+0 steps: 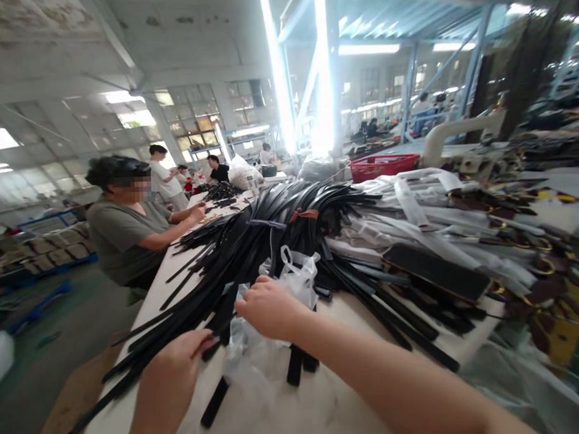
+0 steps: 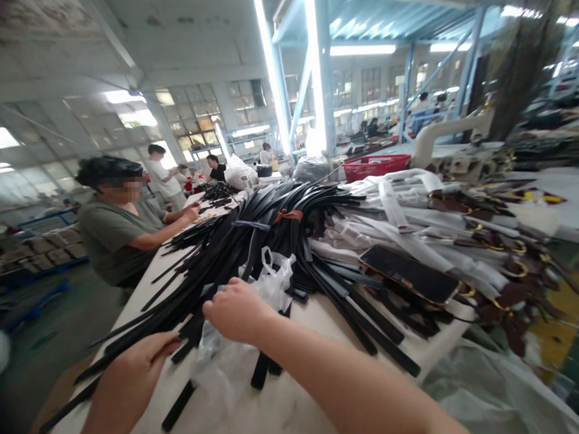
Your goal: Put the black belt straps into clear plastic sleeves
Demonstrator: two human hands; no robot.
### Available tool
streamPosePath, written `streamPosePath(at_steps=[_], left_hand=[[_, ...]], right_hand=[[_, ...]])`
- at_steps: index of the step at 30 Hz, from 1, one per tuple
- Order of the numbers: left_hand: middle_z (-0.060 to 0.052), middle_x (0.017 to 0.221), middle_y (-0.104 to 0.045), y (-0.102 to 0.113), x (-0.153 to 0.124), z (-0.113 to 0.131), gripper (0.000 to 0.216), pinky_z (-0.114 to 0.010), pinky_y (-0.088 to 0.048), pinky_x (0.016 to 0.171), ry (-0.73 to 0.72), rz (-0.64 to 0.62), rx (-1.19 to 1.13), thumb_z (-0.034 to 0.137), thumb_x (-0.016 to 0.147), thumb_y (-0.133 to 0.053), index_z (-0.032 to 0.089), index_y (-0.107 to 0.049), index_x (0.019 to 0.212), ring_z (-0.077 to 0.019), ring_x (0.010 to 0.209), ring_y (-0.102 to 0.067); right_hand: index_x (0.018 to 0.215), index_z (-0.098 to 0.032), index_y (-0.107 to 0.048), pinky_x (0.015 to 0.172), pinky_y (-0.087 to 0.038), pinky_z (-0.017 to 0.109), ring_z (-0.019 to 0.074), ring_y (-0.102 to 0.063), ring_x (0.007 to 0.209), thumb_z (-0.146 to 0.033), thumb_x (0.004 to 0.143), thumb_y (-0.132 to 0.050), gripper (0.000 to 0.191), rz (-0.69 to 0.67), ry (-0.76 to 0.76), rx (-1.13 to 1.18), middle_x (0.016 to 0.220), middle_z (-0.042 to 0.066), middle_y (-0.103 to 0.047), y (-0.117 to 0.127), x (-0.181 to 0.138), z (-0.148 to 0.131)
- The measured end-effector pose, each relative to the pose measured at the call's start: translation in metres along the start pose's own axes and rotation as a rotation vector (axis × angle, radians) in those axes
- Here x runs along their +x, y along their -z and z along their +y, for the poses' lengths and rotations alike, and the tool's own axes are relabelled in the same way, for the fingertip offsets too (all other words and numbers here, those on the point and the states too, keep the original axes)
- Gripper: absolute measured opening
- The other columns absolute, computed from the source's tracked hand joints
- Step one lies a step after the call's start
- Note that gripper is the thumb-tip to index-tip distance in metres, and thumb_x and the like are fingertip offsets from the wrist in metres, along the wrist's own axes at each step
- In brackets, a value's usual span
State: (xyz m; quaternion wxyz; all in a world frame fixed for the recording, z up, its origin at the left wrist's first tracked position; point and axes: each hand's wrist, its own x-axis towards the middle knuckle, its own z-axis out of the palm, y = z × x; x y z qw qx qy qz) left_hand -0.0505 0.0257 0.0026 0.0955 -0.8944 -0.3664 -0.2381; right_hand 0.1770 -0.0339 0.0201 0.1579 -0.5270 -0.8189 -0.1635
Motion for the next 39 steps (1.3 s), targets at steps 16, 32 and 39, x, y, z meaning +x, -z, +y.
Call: streamPosePath(at_steps=[16, 32, 39], left_hand=[[-0.007, 0.102, -0.067, 0.013, -0.002, 0.011, 0.025, -0.03, -0.046, 0.08, 0.235, -0.276, -0.122, 0.032, 0.076, -0.065, 0.019, -0.064, 0.097, -0.0229, 0.095, -0.061], [-0.001, 0.062, -0.062, 0.08, 0.032, 0.039, 0.02, -0.022, -0.037, 0.057, 0.082, -0.825, -0.177, 0.024, 0.08, -0.051, 0.018, -0.062, 0.064, -0.0131, 0.06, -0.055], [0.003, 0.061, -0.052, 0.085, 0.003, 0.029, 0.036, -0.021, -0.038, 0.05, 0.268, -0.943, -0.681, 0.05, 0.076, -0.06, 0.015, -0.058, 0.084, -0.0093, 0.052, -0.047]], right_hand=[[0.08, -0.018, -0.06, 0.077, -0.026, 0.031, 0.0166, -0.058, 0.075, -0.019, 0.09, -0.049, 0.015, -0.037, 0.057, 0.146, 0.076, 0.003, -0.065, -0.013, -0.002, -0.003], [0.073, -0.015, -0.061, 0.072, -0.028, 0.032, 0.0186, -0.058, 0.066, -0.022, 0.087, -0.048, 0.021, 0.024, 0.112, 0.22, 0.068, 0.008, -0.065, 0.019, -0.011, -0.021], [0.07, -0.017, -0.066, 0.061, -0.028, 0.028, 0.0173, -0.056, 0.065, -0.027, 0.088, -0.049, 0.026, -0.038, 0.124, 0.337, 0.068, 0.006, -0.065, 0.03, -0.016, -0.014]])
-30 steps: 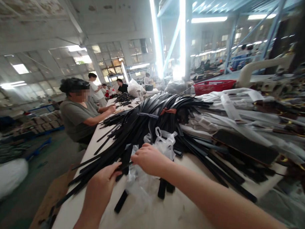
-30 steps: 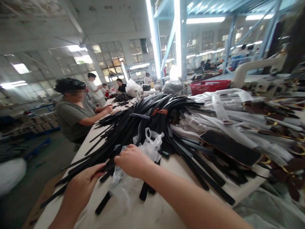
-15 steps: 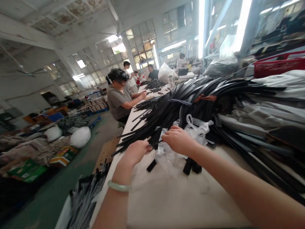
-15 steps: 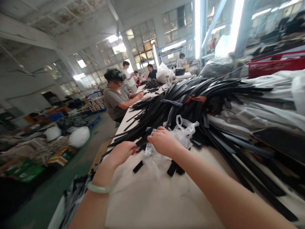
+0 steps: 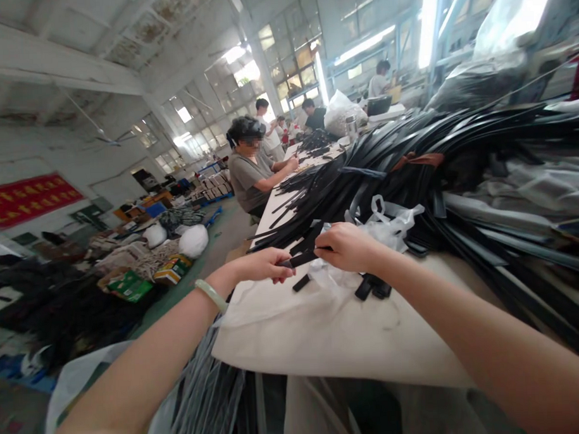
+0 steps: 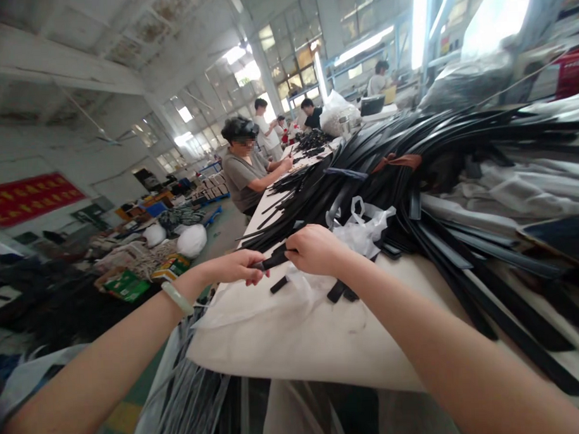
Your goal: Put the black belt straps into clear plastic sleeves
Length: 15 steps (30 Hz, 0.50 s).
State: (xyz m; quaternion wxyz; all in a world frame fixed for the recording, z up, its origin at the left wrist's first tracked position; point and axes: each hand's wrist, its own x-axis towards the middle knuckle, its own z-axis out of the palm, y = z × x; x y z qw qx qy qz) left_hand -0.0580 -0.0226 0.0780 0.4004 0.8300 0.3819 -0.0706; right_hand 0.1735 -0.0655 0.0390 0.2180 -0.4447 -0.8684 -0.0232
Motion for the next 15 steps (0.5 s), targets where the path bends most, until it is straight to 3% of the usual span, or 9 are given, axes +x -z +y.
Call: streamPosePath(at_steps=[2, 7, 11, 15], left_hand=[[0.004, 0.058, -0.048, -0.009, 0.001, -0.001, 0.044, -0.02, -0.033, 0.045, 0.003, 0.049, 0.033, 0.06, 0.077, -0.055, 0.016, -0.055, 0.076, -0.0082, 0.047, -0.042], [0.001, 0.054, -0.046, -0.033, 0.018, 0.014, 0.067, -0.023, -0.031, 0.048, -0.179, 0.362, 0.24, 0.073, 0.083, -0.02, 0.016, -0.048, 0.06, -0.01, 0.049, -0.042], [-0.002, 0.064, -0.052, -0.045, 0.038, 0.028, 0.068, -0.025, -0.035, 0.058, -0.207, 0.57, 0.295, 0.07, 0.085, -0.009, 0.018, -0.046, 0.063, -0.0135, 0.061, -0.047], [-0.006, 0.073, -0.058, -0.042, 0.047, 0.027, 0.064, -0.028, -0.038, 0.064, -0.157, 0.752, 0.345, 0.06, 0.091, -0.005, 0.018, -0.049, 0.07, -0.0173, 0.069, -0.053]], right_hand=[[0.069, -0.017, -0.066, 0.06, -0.027, 0.027, 0.0159, -0.055, 0.064, -0.025, 0.087, -0.051, 0.026, -0.02, 0.025, 0.039, 0.068, 0.004, -0.065, 0.0, 0.0, 0.002], [0.066, -0.016, -0.065, 0.057, -0.027, 0.025, 0.0133, -0.053, 0.061, -0.024, 0.088, -0.051, 0.027, -0.017, 0.077, 0.145, 0.065, 0.002, -0.064, -0.01, 0.002, 0.003], [0.072, -0.015, -0.068, 0.058, -0.031, 0.024, 0.014, -0.056, 0.065, -0.021, 0.089, -0.049, 0.026, -0.034, 0.088, 0.198, 0.072, 0.004, -0.067, -0.019, 0.005, -0.005], [0.091, -0.015, -0.067, 0.065, -0.036, 0.024, 0.0172, -0.061, 0.079, -0.026, 0.092, -0.048, 0.022, -0.002, 0.058, 0.152, 0.089, 0.007, -0.069, -0.018, 0.003, 0.002]])
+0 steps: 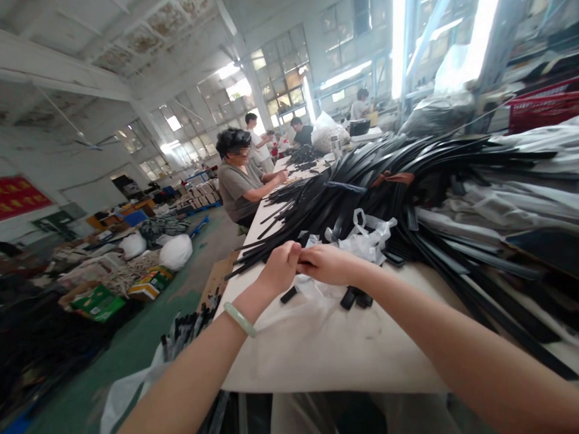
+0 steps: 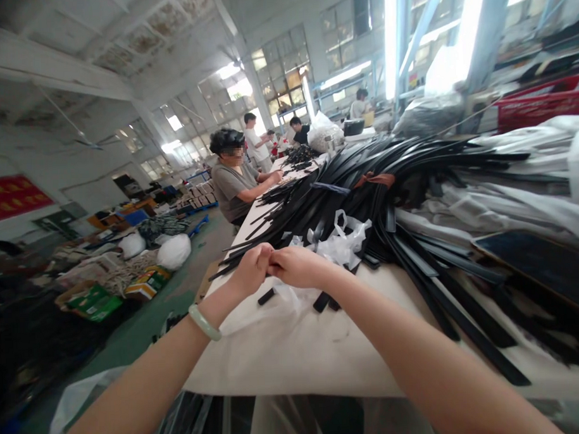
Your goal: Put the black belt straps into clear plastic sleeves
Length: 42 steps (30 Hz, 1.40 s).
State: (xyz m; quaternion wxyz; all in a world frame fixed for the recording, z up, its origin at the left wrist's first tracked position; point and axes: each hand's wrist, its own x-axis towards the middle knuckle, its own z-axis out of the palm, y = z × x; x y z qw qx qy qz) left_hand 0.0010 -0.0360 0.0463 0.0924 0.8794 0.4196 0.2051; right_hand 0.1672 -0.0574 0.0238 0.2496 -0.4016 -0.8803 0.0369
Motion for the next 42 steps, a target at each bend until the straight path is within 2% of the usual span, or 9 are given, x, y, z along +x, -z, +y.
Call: streamPosePath(at_steps=[2, 6, 12, 17, 21, 27, 33, 38, 42], left_hand=[[-0.007, 0.075, -0.061, 0.005, 0.003, -0.009, 0.06, -0.03, -0.04, 0.068, 0.035, 0.046, 0.051, 0.058, 0.092, -0.011, 0.018, -0.051, 0.074, -0.0196, 0.073, -0.056], [-0.009, 0.078, -0.064, 0.014, 0.005, -0.019, 0.05, -0.031, -0.041, 0.071, 0.093, 0.094, 0.133, 0.052, 0.094, -0.019, 0.018, -0.054, 0.082, -0.0222, 0.08, -0.061], [-0.008, 0.075, -0.065, 0.004, 0.001, -0.008, 0.044, -0.03, -0.041, 0.068, 0.071, 0.096, 0.143, 0.05, 0.095, -0.023, 0.019, -0.055, 0.09, -0.0227, 0.077, -0.064], [-0.008, 0.075, -0.065, -0.004, 0.0, -0.015, 0.047, -0.031, -0.041, 0.068, 0.039, 0.131, 0.049, 0.05, 0.095, -0.019, 0.018, -0.053, 0.092, -0.0234, 0.076, -0.063], [-0.007, 0.075, -0.063, -0.011, 0.004, -0.016, 0.056, -0.031, -0.043, 0.068, 0.029, 0.154, -0.038, 0.051, 0.094, -0.008, 0.017, -0.052, 0.094, -0.0211, 0.074, -0.061], [-0.01, 0.104, -0.062, -0.012, 0.008, -0.011, 0.059, -0.03, -0.041, 0.087, 0.023, 0.249, -0.016, 0.051, 0.095, -0.007, 0.016, -0.053, 0.109, -0.0194, 0.1, -0.056], [-0.011, 0.072, -0.066, -0.003, -0.027, -0.034, 0.067, -0.031, -0.041, 0.066, 0.121, 0.2, 0.178, 0.054, 0.094, -0.015, 0.016, -0.062, 0.066, -0.0221, 0.073, -0.062], [-0.016, 0.075, -0.067, 0.014, -0.048, -0.05, 0.068, -0.034, -0.04, 0.066, 0.172, 0.258, 0.311, 0.053, 0.094, -0.016, 0.013, -0.065, 0.068, -0.026, 0.077, -0.063], [-0.014, 0.073, -0.068, 0.015, -0.047, -0.042, 0.069, -0.032, -0.041, 0.063, 0.137, 0.227, 0.364, 0.054, 0.094, -0.017, 0.014, -0.068, 0.069, -0.0244, 0.072, -0.065]], right_hand=[[0.093, -0.016, -0.065, 0.068, -0.036, 0.025, 0.0185, -0.062, 0.081, -0.03, 0.093, -0.046, 0.023, -0.007, -0.075, -0.086, 0.089, 0.007, -0.069, 0.005, -0.002, 0.009], [0.078, -0.016, -0.063, 0.072, -0.035, 0.028, 0.0194, -0.063, 0.08, -0.026, 0.094, -0.042, 0.028, -0.011, -0.18, -0.229, 0.079, 0.008, -0.069, 0.007, 0.0, 0.015], [0.08, -0.015, -0.061, 0.072, -0.033, 0.03, 0.0188, -0.062, 0.075, -0.023, 0.093, -0.043, 0.023, 0.112, -0.06, -0.179, 0.076, 0.007, -0.067, -0.008, 0.005, -0.01], [0.081, -0.014, -0.059, 0.067, -0.033, 0.031, 0.0194, -0.062, 0.072, -0.016, 0.09, -0.043, 0.018, 0.08, -0.005, -0.155, 0.077, 0.007, -0.067, -0.019, 0.008, -0.014], [0.105, -0.01, -0.054, 0.062, -0.034, 0.029, 0.0191, -0.06, 0.069, -0.014, 0.09, -0.042, 0.02, 0.041, -0.056, -0.093, 0.084, 0.009, -0.067, -0.023, 0.009, -0.012], [0.09, -0.014, -0.058, 0.072, -0.035, 0.03, 0.019, -0.059, 0.072, -0.017, 0.092, -0.041, 0.017, 0.095, 0.011, -0.06, 0.079, 0.007, -0.066, -0.023, 0.007, -0.009], [0.089, -0.016, -0.057, 0.077, -0.036, 0.031, 0.0194, -0.058, 0.075, -0.025, 0.097, -0.037, 0.023, 0.15, -0.017, -0.057, 0.075, 0.005, -0.064, -0.03, 0.007, -0.013], [0.083, -0.018, -0.058, 0.079, -0.036, 0.033, 0.0207, -0.058, 0.078, -0.025, 0.096, -0.039, 0.024, 0.117, 0.0, -0.092, 0.077, 0.005, -0.065, -0.032, 0.006, -0.008], [0.079, -0.018, -0.057, 0.072, -0.037, 0.032, 0.0214, -0.057, 0.073, -0.024, 0.096, -0.038, 0.026, 0.188, 0.044, -0.072, 0.073, 0.006, -0.062, -0.04, 0.005, -0.015]])
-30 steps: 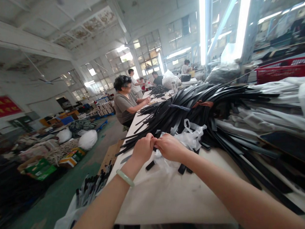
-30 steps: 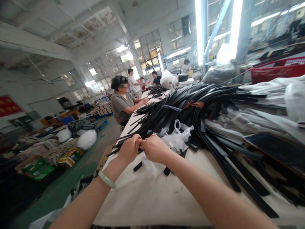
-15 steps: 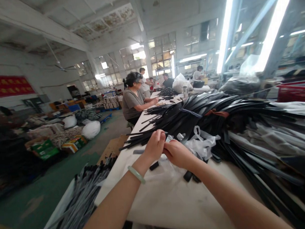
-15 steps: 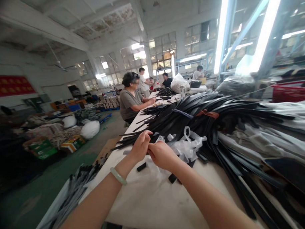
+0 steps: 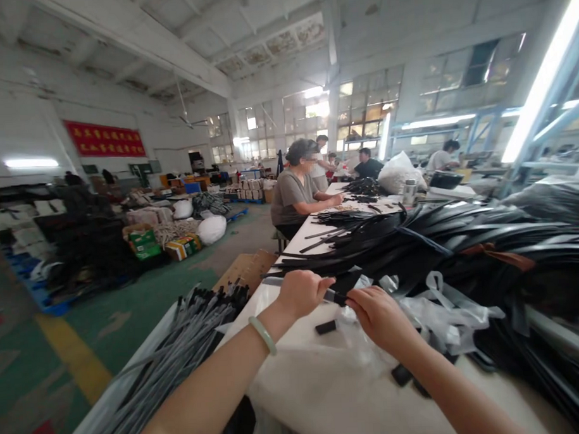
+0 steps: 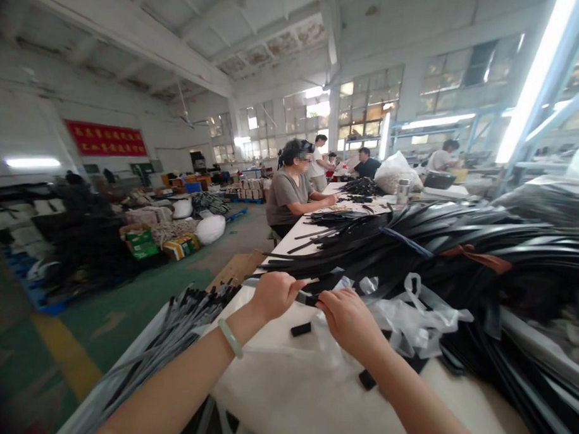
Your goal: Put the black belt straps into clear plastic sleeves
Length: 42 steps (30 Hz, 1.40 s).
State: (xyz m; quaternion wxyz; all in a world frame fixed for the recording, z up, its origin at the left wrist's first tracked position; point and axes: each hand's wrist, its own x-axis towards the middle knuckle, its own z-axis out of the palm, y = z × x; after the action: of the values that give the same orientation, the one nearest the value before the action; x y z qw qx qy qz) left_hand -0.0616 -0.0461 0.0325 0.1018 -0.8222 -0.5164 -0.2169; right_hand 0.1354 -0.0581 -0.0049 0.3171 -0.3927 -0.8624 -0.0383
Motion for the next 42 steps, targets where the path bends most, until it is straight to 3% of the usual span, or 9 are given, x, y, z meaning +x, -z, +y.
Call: streamPosePath(at_steps=[5, 8, 12, 17, 20, 26, 35, 39, 42], left_hand=[[-0.011, 0.072, -0.07, 0.0, 0.005, 0.024, 0.067, -0.029, -0.042, 0.057, -0.069, 0.038, 0.058, 0.05, 0.095, -0.017, 0.015, -0.07, 0.074, -0.0222, 0.068, -0.066], [-0.011, 0.07, -0.07, 0.008, 0.009, 0.013, 0.066, -0.03, -0.042, 0.057, -0.064, 0.08, 0.165, 0.05, 0.095, -0.02, 0.014, -0.07, 0.072, -0.0232, 0.066, -0.066], [-0.014, 0.069, -0.069, 0.022, 0.014, -0.011, 0.062, -0.034, -0.043, 0.059, -0.069, 0.111, 0.289, 0.046, 0.095, -0.025, 0.011, -0.069, 0.069, -0.0257, 0.067, -0.066], [-0.011, 0.066, -0.067, 0.013, 0.016, 0.006, 0.054, -0.032, -0.041, 0.058, -0.328, 0.149, 0.27, 0.041, 0.095, -0.03, 0.013, -0.068, 0.067, -0.0224, 0.065, -0.064], [-0.008, 0.065, -0.066, 0.0, 0.018, 0.018, 0.052, -0.031, -0.039, 0.057, -0.411, 0.165, 0.213, 0.04, 0.095, -0.031, 0.015, -0.066, 0.066, -0.0201, 0.063, -0.063], [-0.01, 0.063, -0.065, -0.015, 0.028, -0.017, 0.054, -0.03, -0.038, 0.058, -0.142, 0.243, 0.236, 0.037, 0.096, -0.028, 0.014, -0.063, 0.061, -0.0197, 0.062, -0.062], [-0.004, 0.064, -0.064, -0.044, 0.027, 0.003, 0.046, -0.03, -0.037, 0.058, -0.265, 0.208, 0.094, 0.032, 0.096, -0.031, 0.018, -0.06, 0.063, -0.018, 0.063, -0.061], [-0.007, 0.061, -0.063, -0.04, 0.028, -0.027, 0.05, -0.031, -0.035, 0.057, -0.087, 0.268, 0.15, 0.033, 0.096, -0.031, 0.017, -0.059, 0.058, -0.019, 0.061, -0.06], [-0.007, 0.062, -0.064, -0.042, 0.025, -0.03, 0.051, -0.031, -0.034, 0.056, -0.037, 0.274, 0.164, 0.033, 0.096, -0.03, 0.017, -0.06, 0.059, -0.0188, 0.061, -0.061]], right_hand=[[0.079, -0.017, -0.054, 0.068, -0.038, 0.031, 0.0212, -0.056, 0.07, -0.026, 0.097, -0.035, 0.027, 0.082, 0.054, 0.006, 0.073, 0.007, -0.061, -0.009, -0.003, -0.003], [0.089, -0.018, -0.055, 0.073, -0.038, 0.032, 0.0218, -0.059, 0.077, -0.025, 0.096, -0.04, 0.018, 0.005, 0.027, -0.032, 0.08, 0.006, -0.064, -0.006, -0.003, 0.012], [0.081, -0.019, -0.054, 0.072, -0.036, 0.033, 0.0217, -0.058, 0.073, -0.024, 0.096, -0.039, 0.022, -0.011, -0.014, -0.072, 0.073, 0.004, -0.063, 0.0, -0.001, 0.019], [0.079, -0.018, -0.053, 0.07, -0.036, 0.031, 0.021, -0.057, 0.073, -0.024, 0.097, -0.036, 0.025, 0.089, 0.006, 0.006, 0.076, 0.006, -0.063, -0.008, -0.001, -0.005], [0.085, -0.017, -0.055, 0.072, -0.036, 0.031, 0.0211, -0.059, 0.076, -0.023, 0.096, -0.039, 0.02, 0.09, 0.001, -0.004, 0.081, 0.006, -0.064, -0.011, -0.002, -0.001], [0.084, -0.019, -0.057, 0.078, -0.034, 0.033, 0.0203, -0.061, 0.078, -0.024, 0.094, -0.048, 0.015, -0.005, -0.099, -0.211, 0.078, 0.002, -0.066, 0.002, -0.001, 0.041], [0.082, -0.02, -0.056, 0.075, -0.033, 0.03, 0.0179, -0.061, 0.077, -0.022, 0.092, -0.054, 0.01, -0.039, -0.075, -0.232, 0.08, 0.0, -0.066, 0.001, 0.007, 0.003], [0.08, -0.019, -0.057, 0.067, -0.032, 0.03, 0.0196, -0.063, 0.071, -0.026, 0.092, -0.055, 0.014, -0.116, -0.179, -0.32, 0.072, 0.001, -0.067, 0.004, 0.003, 0.022], [0.077, -0.019, -0.057, 0.066, -0.032, 0.03, 0.0195, -0.062, 0.068, -0.024, 0.092, -0.054, 0.016, -0.126, -0.156, -0.327, 0.069, 0.001, -0.066, -0.002, 0.005, 0.022]])
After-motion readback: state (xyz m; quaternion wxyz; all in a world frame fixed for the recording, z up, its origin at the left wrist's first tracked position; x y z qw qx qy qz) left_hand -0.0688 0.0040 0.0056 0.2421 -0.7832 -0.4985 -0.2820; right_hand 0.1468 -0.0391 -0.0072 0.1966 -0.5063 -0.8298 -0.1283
